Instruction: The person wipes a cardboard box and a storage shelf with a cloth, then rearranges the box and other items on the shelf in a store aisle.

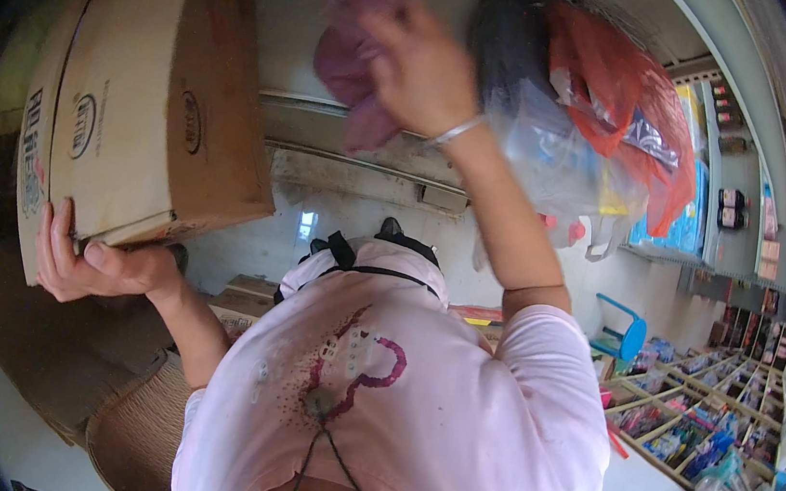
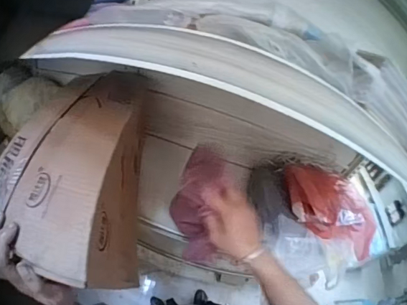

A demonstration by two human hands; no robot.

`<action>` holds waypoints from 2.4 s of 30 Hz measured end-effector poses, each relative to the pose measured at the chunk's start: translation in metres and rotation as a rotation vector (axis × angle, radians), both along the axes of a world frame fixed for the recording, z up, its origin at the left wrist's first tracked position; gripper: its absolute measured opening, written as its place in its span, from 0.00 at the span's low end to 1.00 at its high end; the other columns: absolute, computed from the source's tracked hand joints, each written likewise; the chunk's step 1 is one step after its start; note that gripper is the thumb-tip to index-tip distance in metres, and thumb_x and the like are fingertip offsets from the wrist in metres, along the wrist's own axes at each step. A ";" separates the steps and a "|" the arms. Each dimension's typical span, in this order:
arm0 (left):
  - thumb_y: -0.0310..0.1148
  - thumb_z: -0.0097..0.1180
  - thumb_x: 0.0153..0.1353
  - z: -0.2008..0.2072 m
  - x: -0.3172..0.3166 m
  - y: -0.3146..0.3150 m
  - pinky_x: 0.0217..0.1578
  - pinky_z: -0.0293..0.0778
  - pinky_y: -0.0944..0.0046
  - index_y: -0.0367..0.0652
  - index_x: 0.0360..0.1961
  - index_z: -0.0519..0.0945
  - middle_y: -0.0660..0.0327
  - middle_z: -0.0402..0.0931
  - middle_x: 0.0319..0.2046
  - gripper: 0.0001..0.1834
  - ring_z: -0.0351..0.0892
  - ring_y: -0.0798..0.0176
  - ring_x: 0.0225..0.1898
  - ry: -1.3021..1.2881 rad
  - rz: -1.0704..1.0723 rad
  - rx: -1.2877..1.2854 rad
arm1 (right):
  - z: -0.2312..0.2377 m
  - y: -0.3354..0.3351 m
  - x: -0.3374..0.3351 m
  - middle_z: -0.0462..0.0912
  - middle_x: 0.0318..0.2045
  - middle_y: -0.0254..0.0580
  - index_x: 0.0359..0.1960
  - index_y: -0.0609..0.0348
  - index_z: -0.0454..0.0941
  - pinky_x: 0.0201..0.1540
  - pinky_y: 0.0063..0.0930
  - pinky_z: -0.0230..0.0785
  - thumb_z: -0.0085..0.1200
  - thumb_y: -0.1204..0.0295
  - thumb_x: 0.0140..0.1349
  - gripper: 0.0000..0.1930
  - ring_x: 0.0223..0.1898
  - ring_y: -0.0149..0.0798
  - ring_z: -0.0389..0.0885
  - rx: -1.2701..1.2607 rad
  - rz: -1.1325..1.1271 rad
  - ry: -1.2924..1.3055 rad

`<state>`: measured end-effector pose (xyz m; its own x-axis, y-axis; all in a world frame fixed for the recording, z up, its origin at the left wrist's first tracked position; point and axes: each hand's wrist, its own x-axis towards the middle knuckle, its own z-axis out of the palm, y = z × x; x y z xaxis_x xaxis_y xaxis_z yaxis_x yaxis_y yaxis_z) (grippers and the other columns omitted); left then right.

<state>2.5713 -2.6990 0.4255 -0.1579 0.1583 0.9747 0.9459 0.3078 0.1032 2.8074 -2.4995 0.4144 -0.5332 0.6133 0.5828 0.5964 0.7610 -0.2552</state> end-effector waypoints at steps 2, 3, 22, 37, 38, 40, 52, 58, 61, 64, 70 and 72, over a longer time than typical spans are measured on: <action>0.42 0.31 0.67 0.001 0.001 0.003 0.56 0.55 0.56 0.38 0.44 0.77 0.55 0.76 0.47 0.23 0.68 0.57 0.52 0.009 -0.034 0.002 | -0.068 0.002 -0.003 0.75 0.45 0.45 0.46 0.47 0.78 0.42 0.39 0.72 0.55 0.72 0.52 0.17 0.43 0.50 0.76 -0.156 0.074 -0.191; 0.42 0.31 0.67 0.001 0.000 0.003 0.56 0.56 0.56 0.38 0.44 0.77 0.55 0.76 0.47 0.23 0.68 0.56 0.52 0.019 -0.032 0.003 | -0.083 -0.007 -0.012 0.75 0.45 0.43 0.46 0.46 0.78 0.41 0.40 0.72 0.55 0.72 0.50 0.18 0.43 0.49 0.76 -0.024 0.040 -0.233; 0.45 0.26 0.66 -0.006 0.001 -0.006 0.64 0.47 0.51 0.41 0.45 0.74 0.52 0.74 0.49 0.25 0.62 0.54 0.57 -0.076 0.025 -0.042 | 0.031 -0.014 -0.047 0.77 0.49 0.42 0.57 0.58 0.70 0.55 0.34 0.64 0.49 0.72 0.60 0.21 0.51 0.38 0.74 -0.294 0.451 0.744; 0.48 0.27 0.65 -0.005 0.005 -0.001 0.64 0.40 0.48 0.46 0.42 0.76 0.57 0.73 0.48 0.25 0.61 0.56 0.57 -0.163 0.027 -0.013 | 0.058 0.150 -0.226 0.77 0.52 0.49 0.53 0.55 0.74 0.55 0.37 0.65 0.49 0.60 0.64 0.19 0.53 0.53 0.74 -0.137 0.223 0.216; 0.48 0.27 0.65 -0.005 0.006 -0.002 0.64 0.40 0.48 0.46 0.43 0.76 0.57 0.73 0.48 0.25 0.61 0.56 0.57 -0.167 0.039 -0.021 | 0.054 0.145 -0.224 0.77 0.51 0.49 0.52 0.56 0.74 0.55 0.38 0.65 0.50 0.60 0.63 0.19 0.52 0.53 0.74 -0.167 0.266 0.243; 0.48 0.28 0.65 -0.005 0.007 -0.004 0.64 0.40 0.49 0.46 0.43 0.76 0.57 0.73 0.49 0.25 0.61 0.56 0.57 -0.181 0.044 -0.043 | 0.039 0.128 -0.208 0.77 0.49 0.49 0.50 0.57 0.75 0.54 0.38 0.65 0.51 0.61 0.61 0.19 0.50 0.53 0.74 -0.230 0.332 0.295; 0.45 0.29 0.67 0.000 0.002 -0.017 0.60 0.49 0.50 0.42 0.48 0.74 0.54 0.73 0.50 0.24 0.62 0.53 0.56 -0.103 -0.018 -0.163 | -0.036 -0.132 -0.067 0.74 0.41 0.51 0.44 0.58 0.72 0.34 0.38 0.73 0.71 0.59 0.37 0.32 0.35 0.49 0.80 -0.287 0.491 0.337; 0.34 0.41 0.67 0.020 -0.063 -0.066 0.52 0.73 0.54 0.32 0.48 0.70 0.47 0.73 0.48 0.16 0.74 0.53 0.48 -0.398 -0.271 0.390 | -0.051 -0.142 -0.071 0.76 0.44 0.51 0.42 0.57 0.78 0.38 0.38 0.73 0.72 0.58 0.37 0.29 0.37 0.51 0.80 -0.285 0.318 0.282; 0.36 0.36 0.68 0.019 -0.125 -0.073 0.52 0.73 0.56 0.32 0.54 0.68 0.48 0.72 0.49 0.21 0.73 0.54 0.49 -0.995 -0.439 0.259 | -0.044 -0.138 -0.069 0.72 0.41 0.50 0.44 0.56 0.68 0.29 0.38 0.71 0.68 0.66 0.40 0.28 0.33 0.49 0.78 -0.162 0.351 0.343; 0.44 0.43 0.67 -0.043 -0.171 -0.063 0.55 0.70 0.53 0.38 0.59 0.67 0.53 0.70 0.54 0.26 0.71 0.54 0.54 -1.367 -0.749 -0.056 | -0.041 -0.137 -0.068 0.73 0.41 0.49 0.44 0.54 0.69 0.29 0.37 0.72 0.67 0.66 0.40 0.28 0.34 0.49 0.78 -0.154 0.365 0.395; 0.49 0.42 0.66 -0.081 -0.116 -0.045 0.56 0.69 0.51 0.40 0.60 0.66 0.53 0.69 0.56 0.28 0.70 0.53 0.56 -1.821 -0.766 0.073 | -0.022 -0.111 -0.044 0.75 0.37 0.40 0.41 0.53 0.72 0.30 0.33 0.72 0.66 0.63 0.44 0.22 0.33 0.42 0.79 -0.090 0.283 0.346; 0.50 0.42 0.66 -0.079 -0.073 -0.037 0.57 0.68 0.51 0.40 0.60 0.66 0.53 0.68 0.56 0.29 0.70 0.52 0.56 -1.915 -0.734 0.169 | -0.016 -0.098 -0.014 0.75 0.36 0.41 0.38 0.54 0.73 0.30 0.33 0.72 0.66 0.62 0.45 0.20 0.32 0.42 0.79 -0.190 0.158 0.184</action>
